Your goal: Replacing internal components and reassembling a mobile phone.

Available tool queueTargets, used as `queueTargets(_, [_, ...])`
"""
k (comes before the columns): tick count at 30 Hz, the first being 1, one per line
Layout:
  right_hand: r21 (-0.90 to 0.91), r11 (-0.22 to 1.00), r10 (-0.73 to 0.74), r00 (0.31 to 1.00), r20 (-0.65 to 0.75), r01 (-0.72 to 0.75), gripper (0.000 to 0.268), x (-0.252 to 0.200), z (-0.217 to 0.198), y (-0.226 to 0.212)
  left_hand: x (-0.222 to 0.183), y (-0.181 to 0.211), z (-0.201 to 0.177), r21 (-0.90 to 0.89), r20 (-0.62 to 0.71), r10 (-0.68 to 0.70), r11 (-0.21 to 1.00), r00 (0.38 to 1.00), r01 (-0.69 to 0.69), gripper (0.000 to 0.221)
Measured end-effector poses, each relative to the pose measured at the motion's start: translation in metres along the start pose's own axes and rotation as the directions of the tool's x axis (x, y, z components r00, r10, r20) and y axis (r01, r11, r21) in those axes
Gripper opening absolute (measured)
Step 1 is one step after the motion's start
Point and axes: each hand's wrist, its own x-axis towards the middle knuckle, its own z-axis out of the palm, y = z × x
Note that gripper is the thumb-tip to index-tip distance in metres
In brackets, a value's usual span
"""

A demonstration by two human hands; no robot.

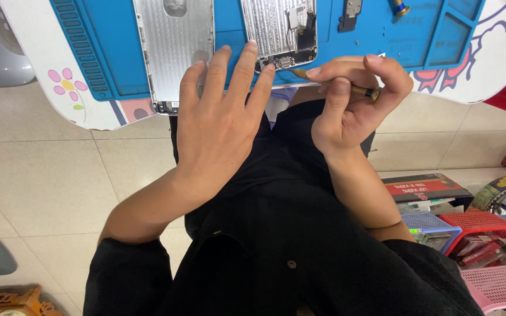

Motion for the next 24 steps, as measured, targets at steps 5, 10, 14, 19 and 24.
queueTargets(5, [-0.009,1.0,0.017,1.0,0.004,-0.017,0.032,-0.0023,0.0001,-0.0003,0.0004,-0.0007,0.0008,-0.016,-0.006,-0.003,1.0,1.0,0.003,0.032])
queueTargets(10, [-0.03,0.999,-0.03,1.0,-0.003,0.03,0.033,-0.0006,-0.0007,-0.0003,0.0009,-0.0005,0.0003,-0.017,-0.004,-0.01,1.0,1.0,0.01,0.036])
queueTargets(14, [-0.029,1.0,-0.007,1.0,0.009,0.007,0.034,-0.0008,-0.0012,-0.0018,0.0015,-0.0004,-0.0001,-0.014,-0.002,-0.008,1.0,1.0,0.008,0.036])
queueTargets(19, [-0.04,0.999,0.001,0.999,0.033,0.0,0.035,-0.003,-0.0013,-0.0008,0.0019,-0.0008,-0.0001,-0.023,-0.003,-0.007,1.0,1.0,0.007,0.035])
queueTargets(24, [-0.042,0.999,0.0,1.0,0.024,0.001,0.035,-0.0021,-0.0005,-0.0028,0.0025,-0.001,-0.0007,-0.032,-0.005,-0.012,0.999,1.0,0.012,0.035])
